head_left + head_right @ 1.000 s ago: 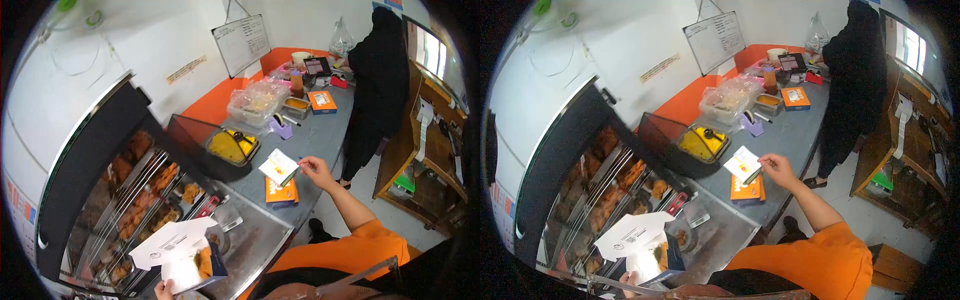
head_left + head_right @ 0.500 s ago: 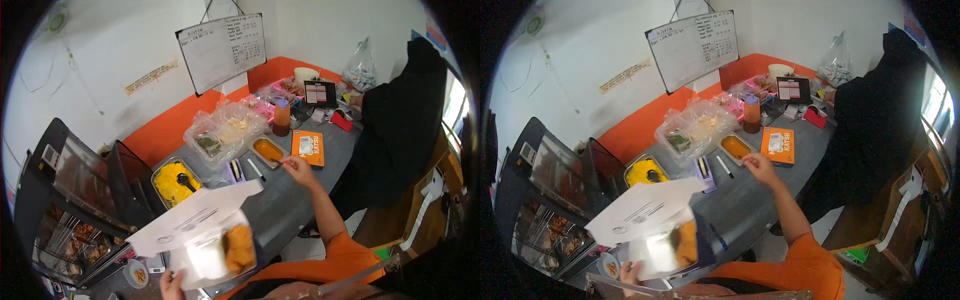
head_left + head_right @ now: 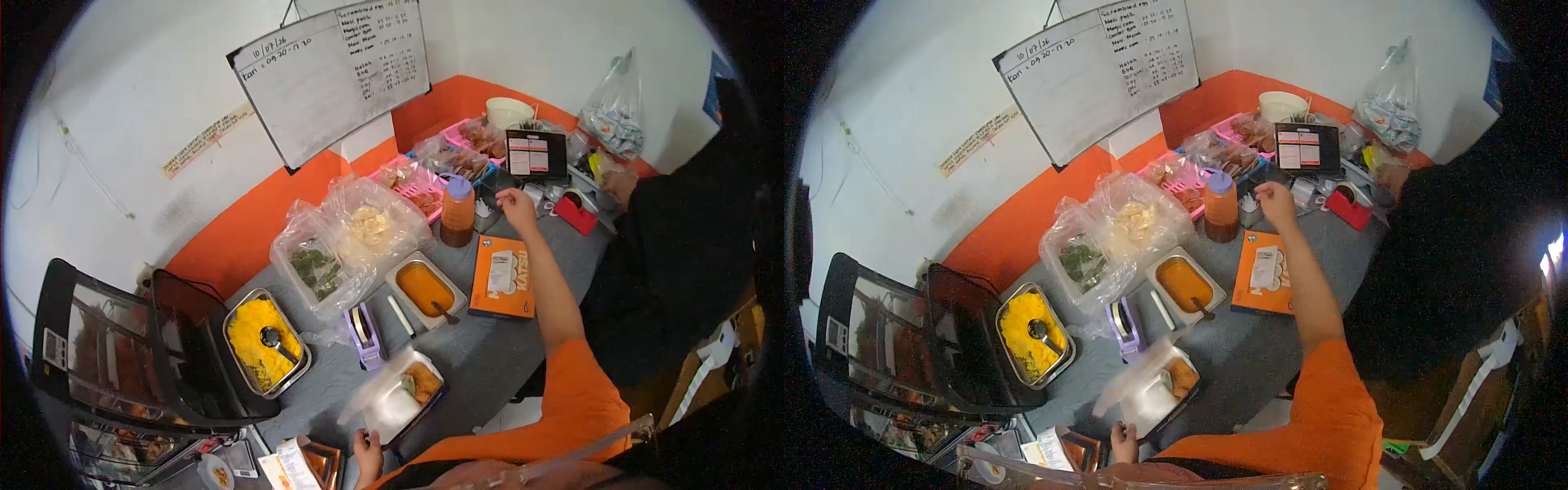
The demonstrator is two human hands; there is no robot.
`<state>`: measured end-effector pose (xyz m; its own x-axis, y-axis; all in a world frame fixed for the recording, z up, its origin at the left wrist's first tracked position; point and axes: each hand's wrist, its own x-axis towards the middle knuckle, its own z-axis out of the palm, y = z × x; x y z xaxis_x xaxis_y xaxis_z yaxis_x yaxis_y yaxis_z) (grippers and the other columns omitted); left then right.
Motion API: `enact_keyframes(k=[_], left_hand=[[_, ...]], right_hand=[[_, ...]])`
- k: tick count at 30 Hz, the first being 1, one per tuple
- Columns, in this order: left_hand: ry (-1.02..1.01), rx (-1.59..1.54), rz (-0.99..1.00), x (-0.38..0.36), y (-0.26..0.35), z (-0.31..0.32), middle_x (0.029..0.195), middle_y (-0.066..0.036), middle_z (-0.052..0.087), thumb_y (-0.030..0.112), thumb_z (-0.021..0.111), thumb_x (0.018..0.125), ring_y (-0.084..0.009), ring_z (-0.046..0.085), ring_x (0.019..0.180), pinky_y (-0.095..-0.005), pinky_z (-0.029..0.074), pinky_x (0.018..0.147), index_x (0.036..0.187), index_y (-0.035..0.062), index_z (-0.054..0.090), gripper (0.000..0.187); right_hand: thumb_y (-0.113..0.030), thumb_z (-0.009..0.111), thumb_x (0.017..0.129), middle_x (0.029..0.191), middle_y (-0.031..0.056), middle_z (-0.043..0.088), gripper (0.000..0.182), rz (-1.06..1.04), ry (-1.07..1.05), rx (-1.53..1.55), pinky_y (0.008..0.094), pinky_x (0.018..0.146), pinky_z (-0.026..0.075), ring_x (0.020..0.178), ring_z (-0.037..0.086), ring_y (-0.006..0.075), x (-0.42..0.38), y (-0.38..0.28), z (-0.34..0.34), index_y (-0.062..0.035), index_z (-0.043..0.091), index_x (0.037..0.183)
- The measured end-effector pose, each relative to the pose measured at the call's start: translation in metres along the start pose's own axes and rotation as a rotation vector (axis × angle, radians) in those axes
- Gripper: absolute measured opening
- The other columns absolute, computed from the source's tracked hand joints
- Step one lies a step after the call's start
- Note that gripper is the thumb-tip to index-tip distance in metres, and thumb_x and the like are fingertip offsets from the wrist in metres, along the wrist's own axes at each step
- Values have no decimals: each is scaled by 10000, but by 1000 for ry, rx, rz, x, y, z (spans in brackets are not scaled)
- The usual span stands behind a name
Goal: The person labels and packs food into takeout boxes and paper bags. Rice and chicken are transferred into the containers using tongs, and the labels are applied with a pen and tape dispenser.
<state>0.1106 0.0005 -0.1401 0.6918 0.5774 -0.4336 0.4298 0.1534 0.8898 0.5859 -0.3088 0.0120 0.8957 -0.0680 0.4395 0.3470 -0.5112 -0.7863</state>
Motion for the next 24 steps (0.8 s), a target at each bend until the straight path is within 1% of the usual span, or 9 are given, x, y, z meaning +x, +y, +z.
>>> enact_keyframes(k=[3,5,6,7,8,10,14,17,24], left_hand=[[46,33,15,-10,35,6,795,-125,537,127,566,828,-180,572,703,-312,505,578,904,14,435,188],[45,-36,36,17,-46,-18,839,-124,547,127,585,814,-180,562,746,-300,471,651,957,16,445,229],[97,64,40,24,-80,-29,886,-142,554,150,579,821,-211,563,784,-332,457,697,1001,4,448,267],[144,165,46,26,-59,-26,933,-161,561,173,572,827,-242,565,823,-364,443,742,1045,-8,451,308],[-82,775,-316,30,-31,-39,1006,-216,555,224,547,839,-339,538,925,-433,401,835,1151,-35,422,424],[-71,781,-302,59,-22,-34,1007,-217,552,224,548,838,-339,535,927,-434,400,836,1151,-35,421,426],[-41,796,-251,101,-9,-23,1012,-221,542,225,554,833,-343,525,936,-438,395,839,1151,-35,418,433],[-34,830,-225,122,1,-24,1016,-225,534,226,558,829,-346,517,942,-441,391,842,1152,-36,416,439],[-58,891,-132,155,16,-20,1024,-233,516,227,567,820,-353,498,957,-449,383,848,1152,-36,410,452]], right_hand=[[-112,565,751,797,75,637,120,-38,1,-289,348,677,473,728,607,262,61,76,36,-100,657,826],[-144,575,747,824,71,634,110,4,-61,-457,387,723,446,797,588,269,82,86,48,-119,660,811],[-176,584,743,850,68,630,103,46,-115,-635,425,768,419,865,569,276,89,90,54,-138,663,797],[-176,584,743,850,68,630,103,51,-125,-629,425,768,419,865,569,276,95,94,60,-138,663,797],[-186,609,731,842,50,635,99,-8,-139,-726,441,789,399,896,552,261,103,98,66,-146,676,792],[-218,652,702,950,27,616,113,-33,-262,-852,511,847,311,1014,462,258,122,110,75,-166,682,799],[-177,600,713,1081,39,557,165,-63,-234,-1047,546,829,315,1067,441,271,150,137,102,-172,658,867],[-129,490,783,1035,101,577,216,-86,-222,-1052,525,858,291,1095,439,264,159,139,111,-114,653,924],[-114,515,747,888,75,603,136,-302,-88,-1138,495,817,325,1021,490,267,178,163,130,-67,623,816]])
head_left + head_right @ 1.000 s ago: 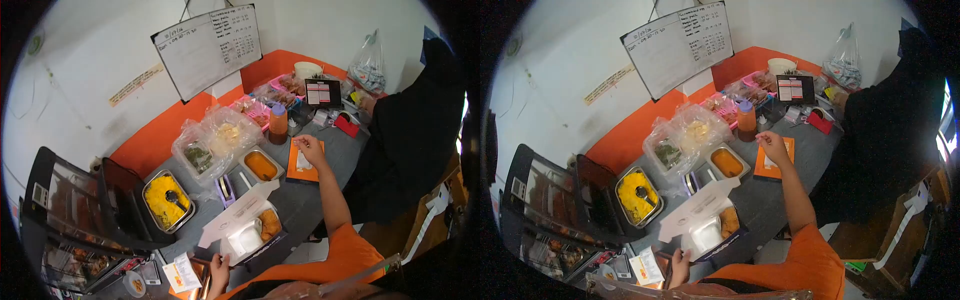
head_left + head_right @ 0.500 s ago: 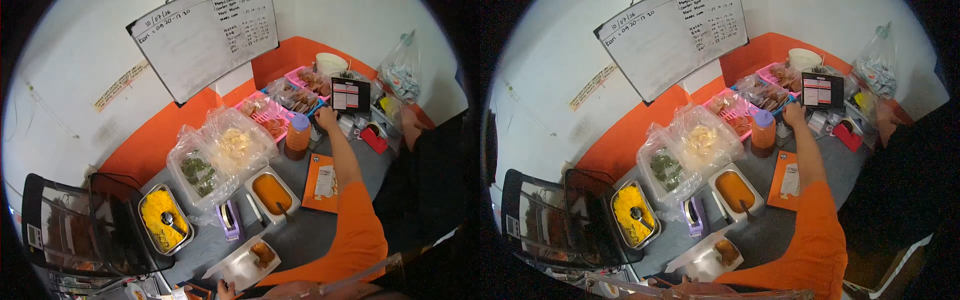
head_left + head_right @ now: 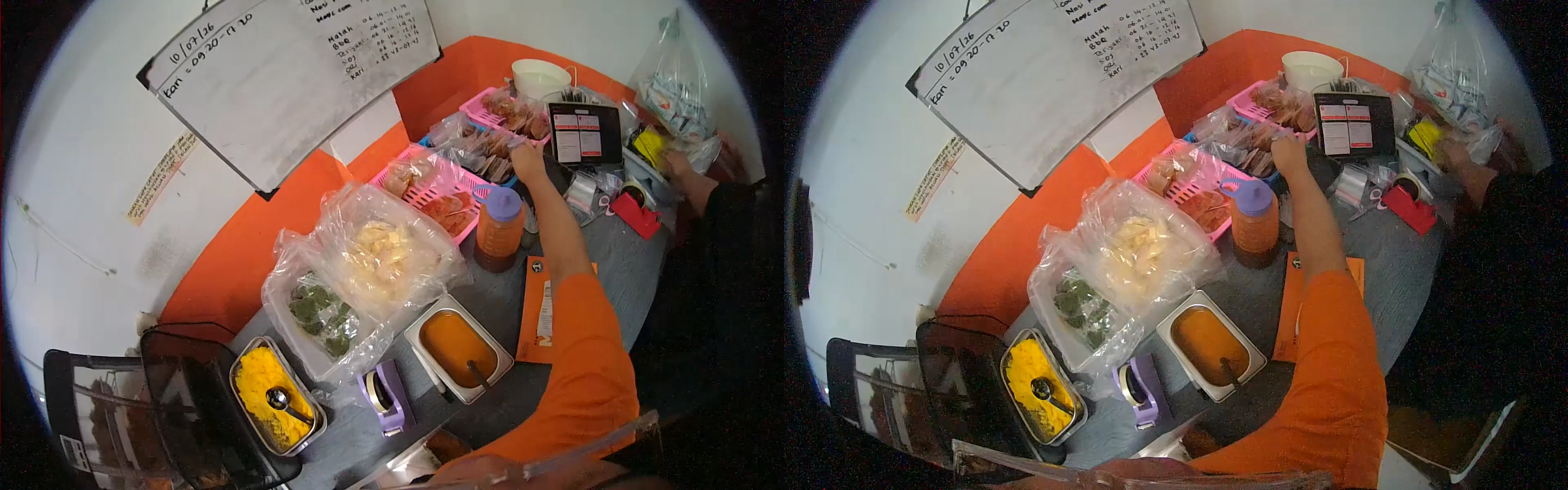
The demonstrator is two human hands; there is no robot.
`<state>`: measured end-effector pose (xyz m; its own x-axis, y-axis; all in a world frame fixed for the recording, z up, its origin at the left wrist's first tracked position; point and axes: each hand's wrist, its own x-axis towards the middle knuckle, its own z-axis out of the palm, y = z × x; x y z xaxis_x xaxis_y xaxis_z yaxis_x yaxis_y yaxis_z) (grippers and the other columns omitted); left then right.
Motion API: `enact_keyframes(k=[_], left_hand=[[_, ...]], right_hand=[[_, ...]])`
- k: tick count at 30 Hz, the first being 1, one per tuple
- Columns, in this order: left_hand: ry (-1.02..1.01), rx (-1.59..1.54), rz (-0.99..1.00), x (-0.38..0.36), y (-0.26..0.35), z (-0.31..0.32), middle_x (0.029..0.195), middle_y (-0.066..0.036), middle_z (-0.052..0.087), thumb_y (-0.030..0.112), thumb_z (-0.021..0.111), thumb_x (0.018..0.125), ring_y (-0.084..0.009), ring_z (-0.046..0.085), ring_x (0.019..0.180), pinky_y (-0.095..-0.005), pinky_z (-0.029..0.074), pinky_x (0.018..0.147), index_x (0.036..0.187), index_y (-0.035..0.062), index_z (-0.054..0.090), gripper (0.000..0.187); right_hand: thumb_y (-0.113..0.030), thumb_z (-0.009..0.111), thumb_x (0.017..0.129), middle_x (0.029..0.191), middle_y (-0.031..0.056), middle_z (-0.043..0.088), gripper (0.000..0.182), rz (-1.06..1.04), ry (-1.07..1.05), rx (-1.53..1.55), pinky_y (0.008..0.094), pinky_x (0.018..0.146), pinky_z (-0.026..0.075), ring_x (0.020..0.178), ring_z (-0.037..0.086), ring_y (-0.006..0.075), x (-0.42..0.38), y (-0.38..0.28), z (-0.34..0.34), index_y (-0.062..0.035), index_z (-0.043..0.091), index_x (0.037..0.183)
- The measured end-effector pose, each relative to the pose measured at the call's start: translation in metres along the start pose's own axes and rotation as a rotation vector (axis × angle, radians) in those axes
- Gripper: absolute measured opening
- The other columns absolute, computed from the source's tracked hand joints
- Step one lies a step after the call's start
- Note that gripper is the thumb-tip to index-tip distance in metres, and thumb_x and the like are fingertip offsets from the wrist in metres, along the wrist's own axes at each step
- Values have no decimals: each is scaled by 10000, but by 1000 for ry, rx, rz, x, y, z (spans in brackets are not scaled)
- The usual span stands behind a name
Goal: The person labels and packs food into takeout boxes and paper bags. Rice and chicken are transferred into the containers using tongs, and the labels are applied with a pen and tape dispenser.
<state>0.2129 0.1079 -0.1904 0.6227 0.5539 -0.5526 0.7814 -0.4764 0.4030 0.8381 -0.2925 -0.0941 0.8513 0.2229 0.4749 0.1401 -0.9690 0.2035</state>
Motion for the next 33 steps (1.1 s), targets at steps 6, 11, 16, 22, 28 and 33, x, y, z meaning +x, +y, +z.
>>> enact_keyframes(k=[6,11,16,22,28,33], left_hand=[[18,-5,56,-3,4,8,1032,-239,501,229,575,812,-358,481,969,-455,375,853,1153,-37,405,464],[43,11,119,-3,8,10,1038,-245,488,230,582,806,-363,468,980,-461,369,857,1153,-37,401,474],[-5,154,234,7,15,-14,1044,-251,475,231,589,799,-368,455,990,-466,363,861,1154,-38,397,484],[-55,274,388,25,39,-20,1051,-258,459,232,597,791,-373,438,1003,-472,356,867,1154,-38,392,497],[-79,329,445,18,39,-17,1058,-265,444,234,605,783,-379,422,1015,-479,348,872,1155,-39,388,509],[-39,319,484,17,41,-14,1065,-270,431,235,612,777,-383,409,1026,-484,342,876,1155,-39,384,520]], right_hand=[[-91,537,742,844,159,576,133,-73,144,418,456,745,386,937,508,333,3,10,24,-29,576,853],[-102,567,729,861,197,560,169,-51,60,719,421,723,414,850,514,364,2,6,-18,-44,580,887],[-184,611,709,800,139,590,106,49,345,494,429,724,427,771,545,324,-8,6,-34,-136,644,798],[-228,603,702,788,108,617,114,128,42,462,466,649,438,743,602,307,-6,13,-28,-153,630,784],[-168,554,732,852,124,619,286,-2,-181,601,481,715,408,850,585,312,-14,13,-21,-149,500,1012],[-122,520,751,895,100,629,198,-27,-103,370,467,818,370,948,559,294,-10,3,-11,-112,533,948]])
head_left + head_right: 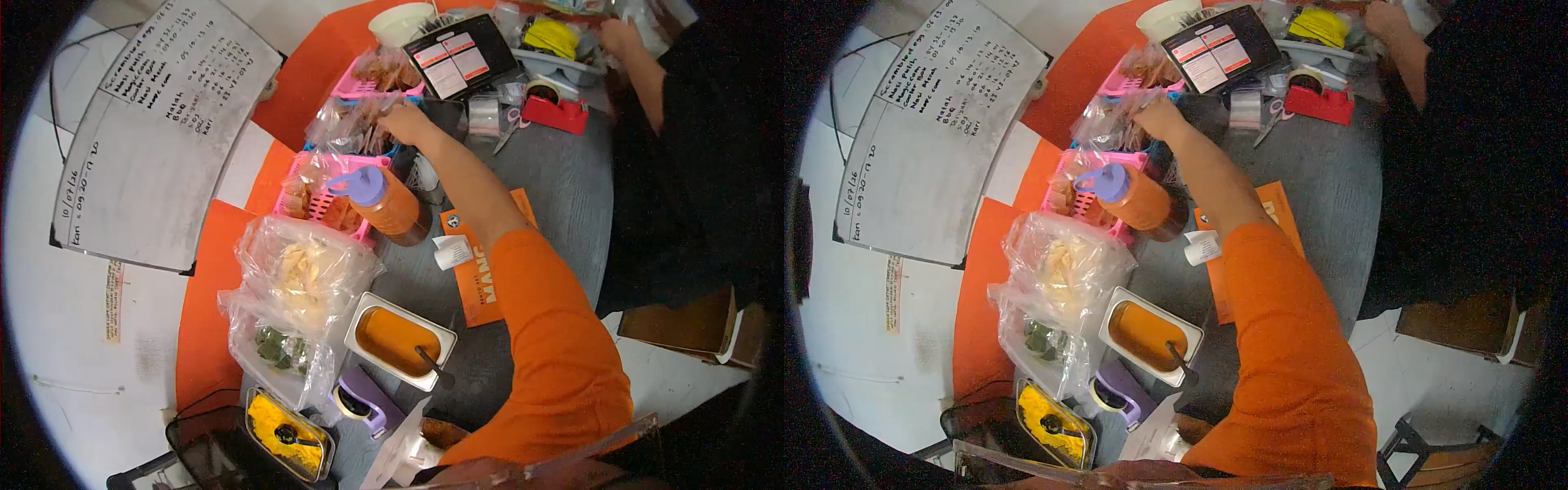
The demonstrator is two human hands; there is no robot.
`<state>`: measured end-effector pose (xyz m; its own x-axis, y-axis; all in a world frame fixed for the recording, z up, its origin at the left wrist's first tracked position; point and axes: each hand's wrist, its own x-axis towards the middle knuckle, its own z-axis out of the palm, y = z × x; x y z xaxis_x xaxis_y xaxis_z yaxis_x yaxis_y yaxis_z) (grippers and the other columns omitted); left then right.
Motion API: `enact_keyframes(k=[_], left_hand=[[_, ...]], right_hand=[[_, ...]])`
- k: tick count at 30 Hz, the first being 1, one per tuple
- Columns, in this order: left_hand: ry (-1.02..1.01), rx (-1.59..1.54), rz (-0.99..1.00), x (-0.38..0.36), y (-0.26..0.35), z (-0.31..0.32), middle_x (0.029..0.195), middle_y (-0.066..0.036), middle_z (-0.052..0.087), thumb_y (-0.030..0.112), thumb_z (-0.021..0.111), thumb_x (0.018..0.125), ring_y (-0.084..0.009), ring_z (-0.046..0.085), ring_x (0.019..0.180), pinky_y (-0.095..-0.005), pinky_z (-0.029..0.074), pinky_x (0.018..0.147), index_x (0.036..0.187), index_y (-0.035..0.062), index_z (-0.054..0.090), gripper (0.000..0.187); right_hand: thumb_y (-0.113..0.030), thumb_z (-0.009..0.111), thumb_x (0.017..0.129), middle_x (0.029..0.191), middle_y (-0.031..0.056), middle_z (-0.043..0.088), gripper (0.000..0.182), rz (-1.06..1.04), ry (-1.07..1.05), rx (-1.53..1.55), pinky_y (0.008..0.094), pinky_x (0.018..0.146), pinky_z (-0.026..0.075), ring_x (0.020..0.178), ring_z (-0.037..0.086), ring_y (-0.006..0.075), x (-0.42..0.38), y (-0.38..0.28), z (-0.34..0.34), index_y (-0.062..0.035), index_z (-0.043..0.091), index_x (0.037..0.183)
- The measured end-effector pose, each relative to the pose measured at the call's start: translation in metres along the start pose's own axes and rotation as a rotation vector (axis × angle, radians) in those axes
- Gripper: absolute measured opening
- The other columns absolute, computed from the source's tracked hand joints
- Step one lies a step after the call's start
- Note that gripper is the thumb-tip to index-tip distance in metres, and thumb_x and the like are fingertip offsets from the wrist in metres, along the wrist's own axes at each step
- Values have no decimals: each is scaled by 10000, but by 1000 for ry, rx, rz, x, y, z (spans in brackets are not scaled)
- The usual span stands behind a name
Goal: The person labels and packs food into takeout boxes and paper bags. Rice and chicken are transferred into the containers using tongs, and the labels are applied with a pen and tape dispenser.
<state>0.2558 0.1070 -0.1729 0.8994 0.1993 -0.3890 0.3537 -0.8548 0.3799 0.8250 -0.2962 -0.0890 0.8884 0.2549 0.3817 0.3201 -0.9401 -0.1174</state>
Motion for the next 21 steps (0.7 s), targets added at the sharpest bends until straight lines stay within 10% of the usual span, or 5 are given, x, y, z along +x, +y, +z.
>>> enact_keyframes(k=[3,14,21], left_hand=[[28,2,6,-5,-2,-1,1068,-274,423,236,616,773,-386,401,1032,-487,338,878,1155,-39,381,526],[179,-77,86,-24,14,4,1082,-286,395,238,631,759,-397,371,1055,-499,325,888,1156,-40,372,550],[321,-212,93,-97,41,25,1090,-294,377,240,641,750,-403,352,1070,-506,316,894,1157,-41,367,565]], right_hand=[[-102,503,745,814,79,615,114,-72,172,-244,440,792,363,913,552,267,-1,-2,2,-112,539,637],[-119,545,796,769,163,598,88,29,361,563,421,622,445,764,588,349,-1,-5,-59,-57,521,855],[-57,554,821,774,74,581,117,-147,341,973,283,664,460,723,581,151,-77,-68,-199,-9,519,921]])
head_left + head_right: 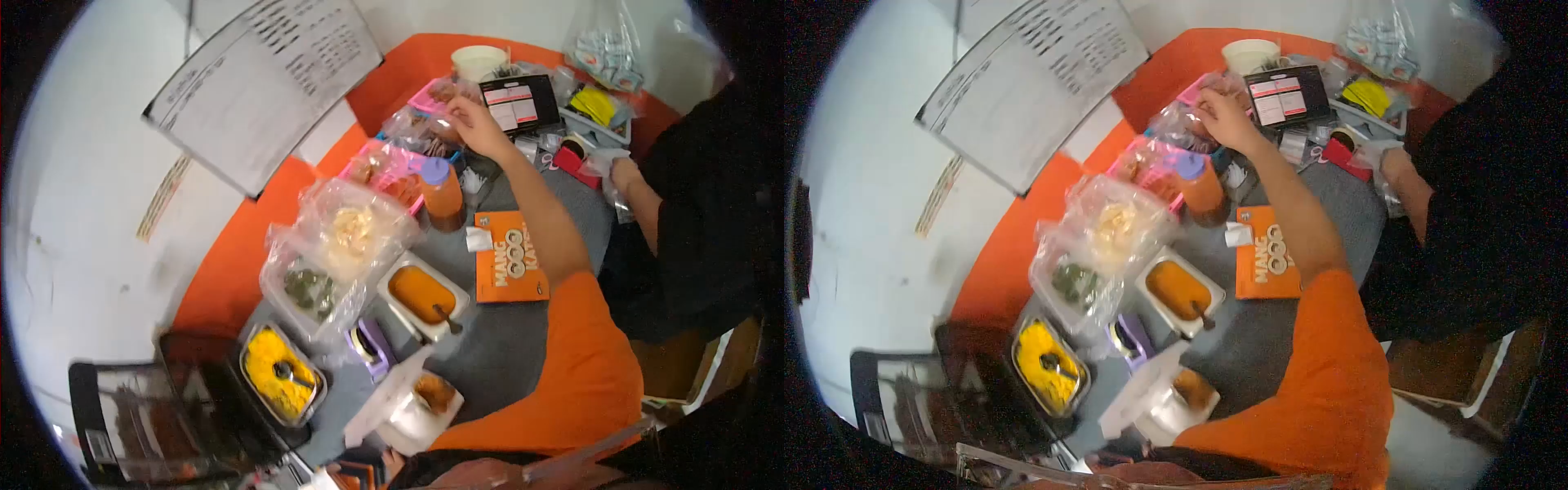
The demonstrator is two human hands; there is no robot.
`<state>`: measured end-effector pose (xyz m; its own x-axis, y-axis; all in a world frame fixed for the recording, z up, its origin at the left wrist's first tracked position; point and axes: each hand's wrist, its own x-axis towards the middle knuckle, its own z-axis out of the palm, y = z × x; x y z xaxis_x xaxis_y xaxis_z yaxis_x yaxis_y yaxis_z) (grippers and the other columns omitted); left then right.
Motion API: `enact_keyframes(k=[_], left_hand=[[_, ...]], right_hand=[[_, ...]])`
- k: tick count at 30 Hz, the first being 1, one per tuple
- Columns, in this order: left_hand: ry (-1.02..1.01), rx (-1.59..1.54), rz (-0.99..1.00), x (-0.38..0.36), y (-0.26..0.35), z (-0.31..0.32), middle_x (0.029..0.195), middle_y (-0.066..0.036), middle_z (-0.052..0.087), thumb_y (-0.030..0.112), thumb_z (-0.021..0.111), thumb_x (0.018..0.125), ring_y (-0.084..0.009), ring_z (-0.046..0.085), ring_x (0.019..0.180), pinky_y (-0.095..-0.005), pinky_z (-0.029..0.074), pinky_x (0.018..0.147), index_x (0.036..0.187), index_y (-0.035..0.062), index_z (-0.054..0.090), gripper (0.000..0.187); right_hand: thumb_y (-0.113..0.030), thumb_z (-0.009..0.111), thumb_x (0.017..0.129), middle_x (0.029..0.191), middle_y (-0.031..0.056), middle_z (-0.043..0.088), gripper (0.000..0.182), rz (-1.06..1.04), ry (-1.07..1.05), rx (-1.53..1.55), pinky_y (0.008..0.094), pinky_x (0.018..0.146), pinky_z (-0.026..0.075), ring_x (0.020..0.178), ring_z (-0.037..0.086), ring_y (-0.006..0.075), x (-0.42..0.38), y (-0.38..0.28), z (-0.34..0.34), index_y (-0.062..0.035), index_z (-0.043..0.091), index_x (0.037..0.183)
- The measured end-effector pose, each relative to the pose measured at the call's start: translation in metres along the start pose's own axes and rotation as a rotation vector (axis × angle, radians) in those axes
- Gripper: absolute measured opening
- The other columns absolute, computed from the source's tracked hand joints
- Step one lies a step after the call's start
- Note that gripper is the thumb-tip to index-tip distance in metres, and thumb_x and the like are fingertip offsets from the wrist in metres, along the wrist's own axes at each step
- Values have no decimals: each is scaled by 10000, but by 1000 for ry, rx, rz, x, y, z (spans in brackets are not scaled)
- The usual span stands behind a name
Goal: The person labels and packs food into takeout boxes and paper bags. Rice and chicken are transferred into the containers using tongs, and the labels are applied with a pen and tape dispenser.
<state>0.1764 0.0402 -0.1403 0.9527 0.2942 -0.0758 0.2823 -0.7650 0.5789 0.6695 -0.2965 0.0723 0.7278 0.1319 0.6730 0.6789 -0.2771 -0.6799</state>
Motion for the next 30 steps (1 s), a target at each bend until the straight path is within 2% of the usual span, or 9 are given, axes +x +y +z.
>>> enact_keyframes(k=[2,10,11,13,16,18,20,23,30], left_hand=[[32,-62,-108,-94,11,8,1093,-297,371,240,643,747,-405,347,1074,-508,314,895,1157,-41,365,570],[186,-28,-43,-127,-17,8,996,-250,491,72,515,795,-421,474,940,-460,406,816,1073,-31,472,300],[209,-24,-26,-131,-18,6,975,-239,499,61,526,786,-404,489,910,-440,419,799,1054,-33,486,287],[234,-19,-24,-143,-16,3,954,-229,507,51,537,777,-387,505,880,-420,433,782,1035,-35,500,274],[169,-439,-157,-154,-5,-9,858,-104,542,-1,598,766,-167,540,748,-245,454,676,1018,-38,512,268],[154,-691,-157,-157,-4,-11,859,-75,544,-13,603,771,-134,534,748,-233,455,678,1023,-26,515,267],[122,-983,-142,-157,6,-17,877,-26,546,-42,621,766,-86,531,757,-214,459,690,1034,-3,517,290],[52,-975,-11,-161,33,-34,958,-46,558,-46,596,782,-98,537,844,-223,450,719,1027,10,505,268],[467,-277,301,-196,40,-123,945,-122,562,85,732,665,-255,554,853,-329,446,737,1013,16,554,397]], right_hand=[[-7,505,825,812,66,576,113,21,-171,209,269,682,464,734,579,133,-43,-87,5,4,515,937],[14,417,855,824,55,572,192,356,-1182,291,249,723,460,803,570,103,-203,-242,49,-35,528,1004],[14,417,855,824,55,572,192,350,-1204,288,249,723,460,803,570,103,-225,-231,71,-35,528,1004],[10,440,811,791,90,575,182,-223,-805,119,280,632,453,705,575,152,-273,-204,115,-35,550,949],[-8,468,807,792,92,576,136,-453,-353,-158,273,580,440,650,558,154,-308,-234,127,-34,580,879],[-59,518,813,748,81,569,81,101,-394,308,268,553,426,622,534,132,-359,-243,136,-37,595,831],[-163,574,824,675,69,551,133,304,-640,465,274,551,420,599,513,112,-406,-271,136,-32,595,818],[-289,586,840,712,78,600,290,360,-1000,278,305,602,443,639,551,145,-443,-304,136,1,595,849],[-112,561,856,762,74,589,274,645,-788,686,225,526,462,567,546,92,-438,-341,161,18,534,1095]])
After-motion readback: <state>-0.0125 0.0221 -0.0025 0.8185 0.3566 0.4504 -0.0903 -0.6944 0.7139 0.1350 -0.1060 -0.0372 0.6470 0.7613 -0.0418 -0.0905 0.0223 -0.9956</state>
